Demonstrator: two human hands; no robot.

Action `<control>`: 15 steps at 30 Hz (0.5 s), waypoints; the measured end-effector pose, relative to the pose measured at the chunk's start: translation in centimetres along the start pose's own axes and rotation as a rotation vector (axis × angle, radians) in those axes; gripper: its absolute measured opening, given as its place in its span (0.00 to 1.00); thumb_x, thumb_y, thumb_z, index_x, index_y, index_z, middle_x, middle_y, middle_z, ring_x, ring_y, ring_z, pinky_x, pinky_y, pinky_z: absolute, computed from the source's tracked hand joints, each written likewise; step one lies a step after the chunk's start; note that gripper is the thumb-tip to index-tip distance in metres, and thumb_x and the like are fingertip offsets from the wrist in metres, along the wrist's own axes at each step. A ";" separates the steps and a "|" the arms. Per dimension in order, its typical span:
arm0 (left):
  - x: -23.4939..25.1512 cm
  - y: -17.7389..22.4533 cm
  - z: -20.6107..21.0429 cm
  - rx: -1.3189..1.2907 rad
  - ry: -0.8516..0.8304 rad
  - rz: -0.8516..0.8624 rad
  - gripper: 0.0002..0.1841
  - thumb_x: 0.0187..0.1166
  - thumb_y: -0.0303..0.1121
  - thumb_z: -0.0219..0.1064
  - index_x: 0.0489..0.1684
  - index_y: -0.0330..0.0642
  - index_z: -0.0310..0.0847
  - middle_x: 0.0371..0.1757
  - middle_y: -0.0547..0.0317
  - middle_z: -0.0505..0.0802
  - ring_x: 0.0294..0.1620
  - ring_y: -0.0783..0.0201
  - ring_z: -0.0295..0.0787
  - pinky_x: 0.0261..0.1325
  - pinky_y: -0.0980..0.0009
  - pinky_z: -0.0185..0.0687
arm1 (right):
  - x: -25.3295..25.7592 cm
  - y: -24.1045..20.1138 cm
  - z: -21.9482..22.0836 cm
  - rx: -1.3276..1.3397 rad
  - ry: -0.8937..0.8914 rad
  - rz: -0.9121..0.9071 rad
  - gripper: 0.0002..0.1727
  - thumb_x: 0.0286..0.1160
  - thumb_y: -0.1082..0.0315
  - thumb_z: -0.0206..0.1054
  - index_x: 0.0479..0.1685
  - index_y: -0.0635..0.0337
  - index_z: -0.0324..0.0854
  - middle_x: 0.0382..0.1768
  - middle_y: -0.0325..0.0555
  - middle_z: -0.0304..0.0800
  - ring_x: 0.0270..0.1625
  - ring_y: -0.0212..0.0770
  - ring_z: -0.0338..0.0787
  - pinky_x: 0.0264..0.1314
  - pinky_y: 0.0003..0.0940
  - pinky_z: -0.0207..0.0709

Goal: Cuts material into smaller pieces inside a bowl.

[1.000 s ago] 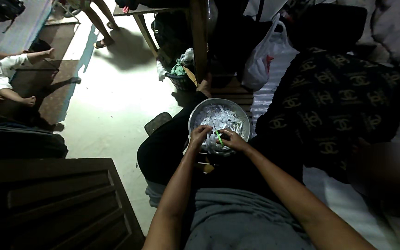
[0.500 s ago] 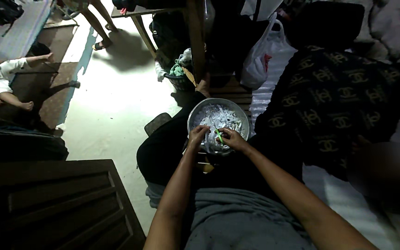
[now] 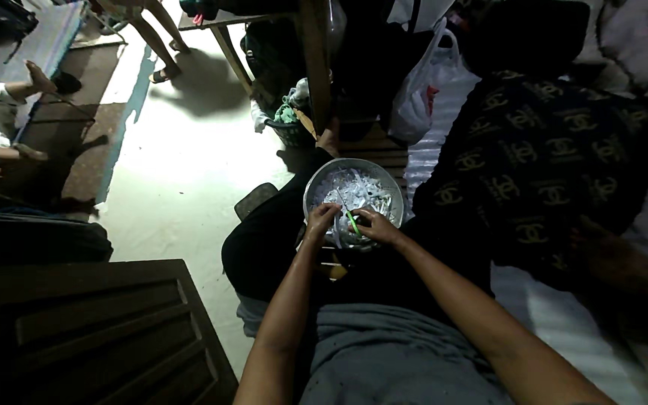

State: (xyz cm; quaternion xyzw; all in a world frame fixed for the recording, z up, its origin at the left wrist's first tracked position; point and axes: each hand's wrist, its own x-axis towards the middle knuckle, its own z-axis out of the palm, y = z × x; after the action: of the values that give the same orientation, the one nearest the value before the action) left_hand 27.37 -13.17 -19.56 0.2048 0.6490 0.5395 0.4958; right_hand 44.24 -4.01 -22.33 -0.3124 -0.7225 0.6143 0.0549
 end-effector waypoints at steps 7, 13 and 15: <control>0.1 -0.1 0.0 -0.044 0.006 -0.015 0.07 0.86 0.29 0.63 0.45 0.34 0.84 0.32 0.60 0.89 0.30 0.72 0.81 0.39 0.74 0.80 | -0.2 -0.4 0.1 0.027 0.049 0.004 0.24 0.79 0.64 0.71 0.69 0.68 0.79 0.45 0.54 0.90 0.41 0.39 0.90 0.54 0.38 0.84; 0.1 0.0 0.0 -0.058 0.029 -0.027 0.07 0.87 0.30 0.62 0.45 0.35 0.84 0.33 0.60 0.89 0.31 0.71 0.83 0.39 0.73 0.81 | -0.2 -0.4 0.1 0.019 0.072 0.007 0.22 0.81 0.65 0.69 0.70 0.67 0.78 0.45 0.55 0.90 0.40 0.38 0.90 0.52 0.37 0.85; 0.0 0.1 0.0 -0.059 0.042 -0.026 0.08 0.87 0.30 0.62 0.47 0.35 0.84 0.33 0.60 0.89 0.31 0.71 0.83 0.40 0.74 0.81 | -0.3 -0.5 0.0 -0.007 0.054 -0.014 0.25 0.80 0.63 0.69 0.72 0.68 0.77 0.50 0.58 0.90 0.46 0.43 0.91 0.58 0.41 0.84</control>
State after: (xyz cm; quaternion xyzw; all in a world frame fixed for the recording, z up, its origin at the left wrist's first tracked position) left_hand 27.30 -13.11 -19.49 0.1705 0.6457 0.5561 0.4948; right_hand 44.31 -4.23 -21.77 -0.3241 -0.7250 0.6027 0.0778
